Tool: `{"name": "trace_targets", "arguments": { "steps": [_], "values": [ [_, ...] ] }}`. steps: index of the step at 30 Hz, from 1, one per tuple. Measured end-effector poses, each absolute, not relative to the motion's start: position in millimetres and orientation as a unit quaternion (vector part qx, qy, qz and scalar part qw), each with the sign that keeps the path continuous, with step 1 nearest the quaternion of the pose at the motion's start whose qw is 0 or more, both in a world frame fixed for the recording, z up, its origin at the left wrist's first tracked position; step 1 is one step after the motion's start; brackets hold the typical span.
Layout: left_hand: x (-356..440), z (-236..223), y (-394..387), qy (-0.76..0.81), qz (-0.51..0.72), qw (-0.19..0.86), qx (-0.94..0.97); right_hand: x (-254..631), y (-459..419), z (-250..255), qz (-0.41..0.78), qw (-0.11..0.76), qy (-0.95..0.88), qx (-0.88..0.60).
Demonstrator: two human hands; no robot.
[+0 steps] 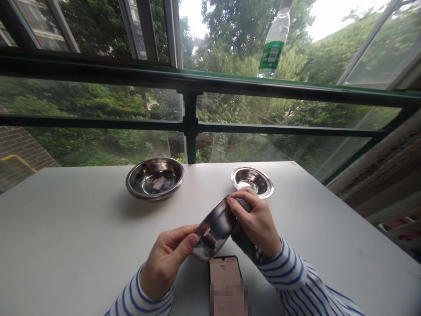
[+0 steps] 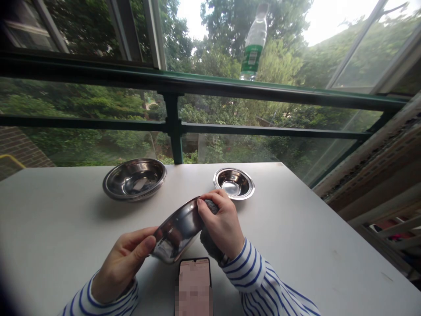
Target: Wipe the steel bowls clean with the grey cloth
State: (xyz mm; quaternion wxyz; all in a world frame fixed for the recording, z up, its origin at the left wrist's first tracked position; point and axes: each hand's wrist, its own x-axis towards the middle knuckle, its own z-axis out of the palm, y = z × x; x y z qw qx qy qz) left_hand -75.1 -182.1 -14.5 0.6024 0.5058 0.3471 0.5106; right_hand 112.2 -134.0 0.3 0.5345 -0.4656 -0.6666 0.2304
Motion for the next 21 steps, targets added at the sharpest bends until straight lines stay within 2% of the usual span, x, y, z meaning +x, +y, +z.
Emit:
{"name": "trace_targets", "arguments": {
  "steps": [9, 21],
  "values": [
    [-71.4, -17.9, -181.1, 0.352, 0.549, 0.613, 0.446, 110.8, -135.3, -1.2, 0.222, 0.537, -0.674, -0.456],
    [-71.8, -19.3, -180.2, 0.343, 0.546, 0.608, 0.463, 110.8, -136.2, 1.6, 0.234, 0.520, -0.658, -0.491]
  ]
}}
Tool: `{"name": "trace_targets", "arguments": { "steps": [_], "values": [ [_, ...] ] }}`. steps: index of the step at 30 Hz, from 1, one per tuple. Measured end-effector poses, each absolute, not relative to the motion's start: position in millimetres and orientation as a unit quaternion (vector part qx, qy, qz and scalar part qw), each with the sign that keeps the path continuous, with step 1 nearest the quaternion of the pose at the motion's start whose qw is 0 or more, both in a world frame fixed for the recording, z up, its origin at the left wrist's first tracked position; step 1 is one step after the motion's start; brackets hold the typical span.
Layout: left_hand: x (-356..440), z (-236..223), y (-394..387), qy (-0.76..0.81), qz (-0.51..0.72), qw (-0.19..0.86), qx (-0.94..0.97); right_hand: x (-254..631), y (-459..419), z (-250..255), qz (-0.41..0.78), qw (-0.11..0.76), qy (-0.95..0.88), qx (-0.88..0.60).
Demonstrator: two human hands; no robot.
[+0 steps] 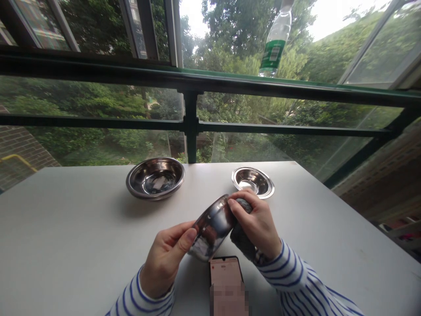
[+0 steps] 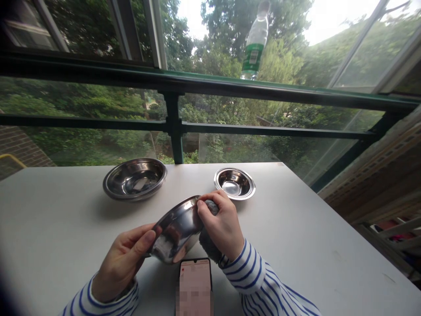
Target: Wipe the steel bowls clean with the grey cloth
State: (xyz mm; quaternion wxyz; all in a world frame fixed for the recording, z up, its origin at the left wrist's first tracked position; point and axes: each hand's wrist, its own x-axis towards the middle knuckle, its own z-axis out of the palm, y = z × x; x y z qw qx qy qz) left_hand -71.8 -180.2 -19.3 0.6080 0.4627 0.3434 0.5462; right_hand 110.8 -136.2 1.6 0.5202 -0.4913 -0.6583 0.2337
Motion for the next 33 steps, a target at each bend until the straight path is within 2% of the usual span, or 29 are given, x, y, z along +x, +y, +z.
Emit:
{"name": "trace_targets", "arguments": {
  "steps": [14, 33],
  "values": [
    [-78.8, -16.1, -181.2, 0.320, 0.463, 0.556, 0.612, 109.9, -136.6, 5.9, 0.252, 0.525, -0.647, -0.493],
    [-72.9, -14.7, -182.9, 0.334, 0.503, 0.615, 0.507, 110.5, -134.4, 5.1, 0.253, 0.537, -0.656, -0.465]
  ]
}}
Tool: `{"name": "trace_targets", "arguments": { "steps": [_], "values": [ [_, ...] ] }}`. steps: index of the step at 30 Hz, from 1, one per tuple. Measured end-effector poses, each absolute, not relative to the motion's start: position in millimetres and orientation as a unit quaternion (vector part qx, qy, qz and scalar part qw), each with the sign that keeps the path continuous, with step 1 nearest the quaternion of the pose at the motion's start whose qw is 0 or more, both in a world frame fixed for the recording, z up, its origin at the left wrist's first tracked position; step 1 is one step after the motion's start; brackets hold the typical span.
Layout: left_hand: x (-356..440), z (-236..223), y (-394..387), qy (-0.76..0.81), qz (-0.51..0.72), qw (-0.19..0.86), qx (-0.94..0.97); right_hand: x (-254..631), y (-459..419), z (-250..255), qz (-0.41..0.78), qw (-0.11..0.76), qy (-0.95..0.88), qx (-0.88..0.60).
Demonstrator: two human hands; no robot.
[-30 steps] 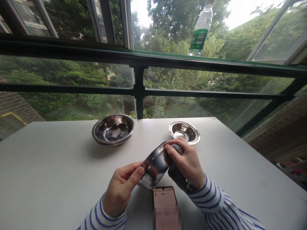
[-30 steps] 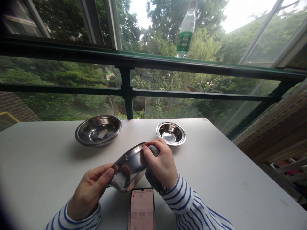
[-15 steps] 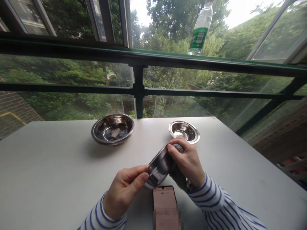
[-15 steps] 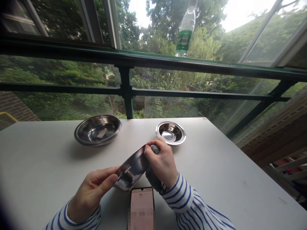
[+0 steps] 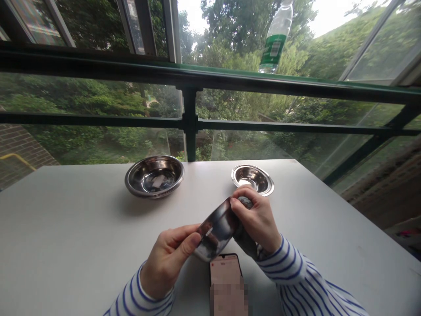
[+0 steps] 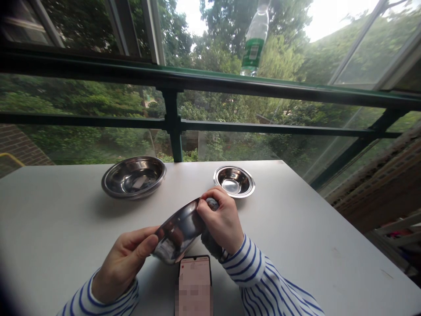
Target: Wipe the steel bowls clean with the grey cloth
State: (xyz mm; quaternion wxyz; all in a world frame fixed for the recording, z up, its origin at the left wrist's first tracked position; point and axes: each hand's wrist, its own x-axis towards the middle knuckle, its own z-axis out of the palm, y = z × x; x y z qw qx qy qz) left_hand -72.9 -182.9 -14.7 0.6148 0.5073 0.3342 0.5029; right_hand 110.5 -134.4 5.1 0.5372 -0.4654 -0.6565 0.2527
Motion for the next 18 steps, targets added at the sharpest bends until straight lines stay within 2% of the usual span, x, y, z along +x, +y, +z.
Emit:
{"name": "trace_targets", "arguments": {
  "steps": [18],
  "values": [
    [-69, -3, -179, 0.373, 0.629, 0.605, 0.315, 111, -133, 2, 0.280, 0.511, -0.669, -0.462]
  ]
}}
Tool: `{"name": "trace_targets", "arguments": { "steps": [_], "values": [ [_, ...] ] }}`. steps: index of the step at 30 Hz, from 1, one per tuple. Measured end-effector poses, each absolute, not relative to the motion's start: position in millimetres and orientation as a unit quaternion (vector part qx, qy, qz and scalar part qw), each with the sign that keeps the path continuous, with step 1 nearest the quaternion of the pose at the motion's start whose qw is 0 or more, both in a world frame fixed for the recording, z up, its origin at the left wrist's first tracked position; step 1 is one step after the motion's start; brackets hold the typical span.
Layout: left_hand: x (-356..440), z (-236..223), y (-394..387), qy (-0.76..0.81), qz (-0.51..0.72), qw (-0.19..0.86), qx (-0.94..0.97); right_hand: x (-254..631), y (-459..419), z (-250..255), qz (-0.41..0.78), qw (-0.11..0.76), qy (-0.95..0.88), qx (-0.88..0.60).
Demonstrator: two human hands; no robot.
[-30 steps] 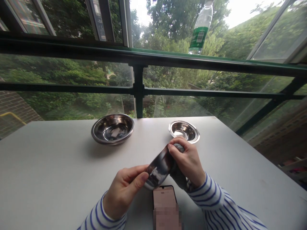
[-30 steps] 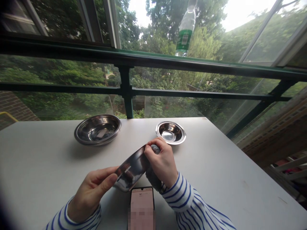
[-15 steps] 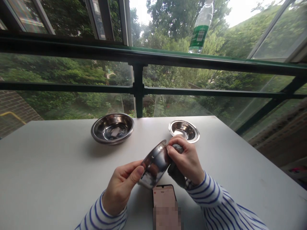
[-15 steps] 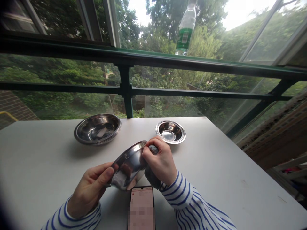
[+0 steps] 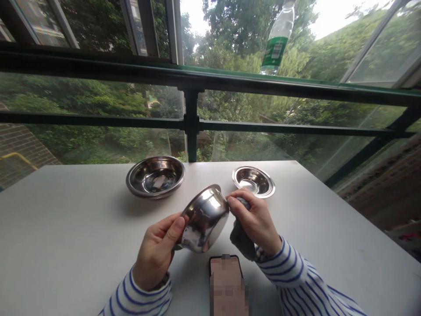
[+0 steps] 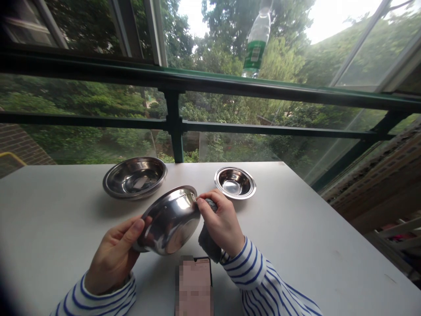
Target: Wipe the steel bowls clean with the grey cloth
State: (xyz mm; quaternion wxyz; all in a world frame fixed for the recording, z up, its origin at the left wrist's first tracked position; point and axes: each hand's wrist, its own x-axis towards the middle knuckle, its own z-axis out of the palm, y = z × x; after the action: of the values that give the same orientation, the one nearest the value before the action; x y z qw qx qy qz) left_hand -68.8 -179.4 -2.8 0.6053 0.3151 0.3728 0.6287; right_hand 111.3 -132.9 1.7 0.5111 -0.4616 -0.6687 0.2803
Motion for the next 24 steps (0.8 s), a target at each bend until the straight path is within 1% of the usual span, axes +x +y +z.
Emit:
{"name": "trace_targets", "arguments": {
  "steps": [4, 10, 18, 24],
  "values": [
    [-73.0, -3.9, -175.6, 0.363, 0.638, 0.594, 0.328, 111.2, -131.6, -1.4, 0.317, 0.504, -0.649, -0.474],
    [-74.6, -8.0, -175.2, 0.389, 0.639, 0.579, 0.322, 110.3, -133.8, -1.9, 0.378, 0.487, -0.606, -0.503],
    [-74.1, -7.1, -173.8, 0.396, 0.636, 0.568, 0.340, 110.3, -135.3, -2.0, 0.364, 0.498, -0.636, -0.464],
    [-73.6, -6.4, -174.8, 0.408, 0.640, 0.560, 0.333, 109.4, -134.8, -1.5, 0.388, 0.508, -0.600, -0.481]
  ]
}}
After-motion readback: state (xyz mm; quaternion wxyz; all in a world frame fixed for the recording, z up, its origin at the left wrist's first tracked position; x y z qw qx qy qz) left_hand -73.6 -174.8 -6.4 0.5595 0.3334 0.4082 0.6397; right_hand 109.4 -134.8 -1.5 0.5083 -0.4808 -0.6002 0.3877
